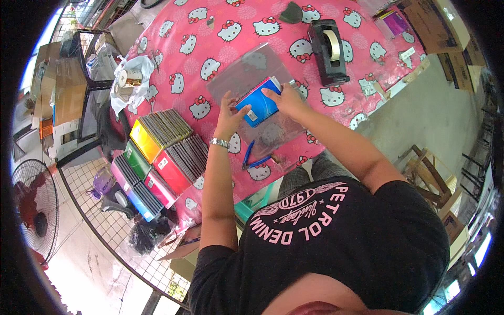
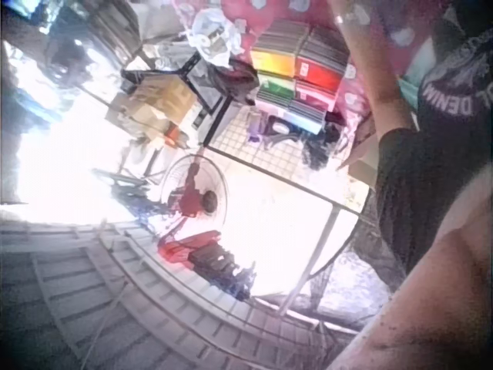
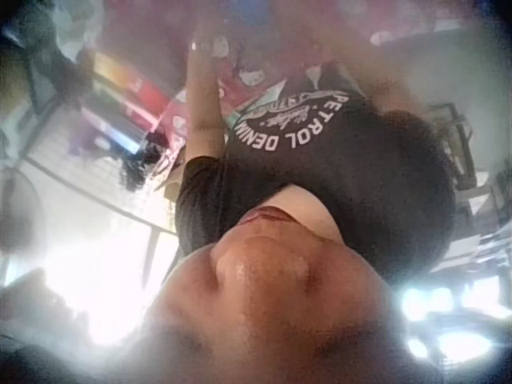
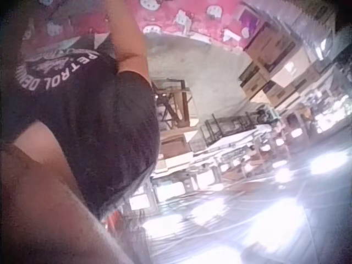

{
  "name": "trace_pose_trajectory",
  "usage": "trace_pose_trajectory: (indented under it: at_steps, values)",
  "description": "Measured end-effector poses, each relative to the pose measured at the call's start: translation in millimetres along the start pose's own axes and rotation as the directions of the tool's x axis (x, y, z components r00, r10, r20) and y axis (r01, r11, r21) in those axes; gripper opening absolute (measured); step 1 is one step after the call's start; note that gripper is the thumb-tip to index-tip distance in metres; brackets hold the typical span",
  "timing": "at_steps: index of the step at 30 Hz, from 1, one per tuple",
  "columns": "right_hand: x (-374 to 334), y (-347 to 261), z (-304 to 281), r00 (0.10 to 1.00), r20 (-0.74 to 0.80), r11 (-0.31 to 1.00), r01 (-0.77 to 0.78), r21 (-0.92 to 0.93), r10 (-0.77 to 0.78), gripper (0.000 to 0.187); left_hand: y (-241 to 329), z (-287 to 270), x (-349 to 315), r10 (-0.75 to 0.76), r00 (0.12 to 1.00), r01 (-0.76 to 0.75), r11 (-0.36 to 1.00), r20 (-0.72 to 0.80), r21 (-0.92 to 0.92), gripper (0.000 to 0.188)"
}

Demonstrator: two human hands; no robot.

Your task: The person organizes stacks of colored notepads by hand and places groups of them into clear plastic bags, subsequently sealing the bags using a tape dispenser.

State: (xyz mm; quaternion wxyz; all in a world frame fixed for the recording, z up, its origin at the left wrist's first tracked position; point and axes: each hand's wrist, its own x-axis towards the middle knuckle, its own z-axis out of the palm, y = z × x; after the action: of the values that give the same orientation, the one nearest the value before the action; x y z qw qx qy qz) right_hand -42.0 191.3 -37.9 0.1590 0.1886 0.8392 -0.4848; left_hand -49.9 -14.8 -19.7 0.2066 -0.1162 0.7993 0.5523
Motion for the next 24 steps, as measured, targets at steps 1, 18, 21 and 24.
trace_pose_trajectory:
  at_steps: [1, 18, 21, 24]
  values:
    - [4.8, 4.9, 8.9, 0.996, -0.023, 0.996, -0.084, 0.026, 0.084, 0.086, -2.2, -1.0, 6.2, -0.063, 0.996, 0.061, 0.997, 0.063, 0.037, 0.075]
    - [-45.5, 1.9, 57.8, 0.839, 0.393, 0.218, -0.493, 0.842, 0.376, 0.011, 51.9, 19.2, 58.4, -0.026, 0.866, -0.297, 0.777, 0.5, 0.555, 0.057]
    - [-34.6, -3.7, 60.9, 0.804, 0.464, 0.249, -0.568, 0.784, 0.372, 0.011, 58.1, 18.3, 59.4, -0.124, 0.869, -0.276, 0.681, 0.479, 0.678, 0.053]
    - [-39.5, 31.5, 41.8, 0.854, 0.394, 0.658, -0.516, 0.549, 0.34, 0.017, 57.9, 11.6, 55.0, -0.05, 0.913, -0.167, 0.861, 0.406, 0.481, 0.05]
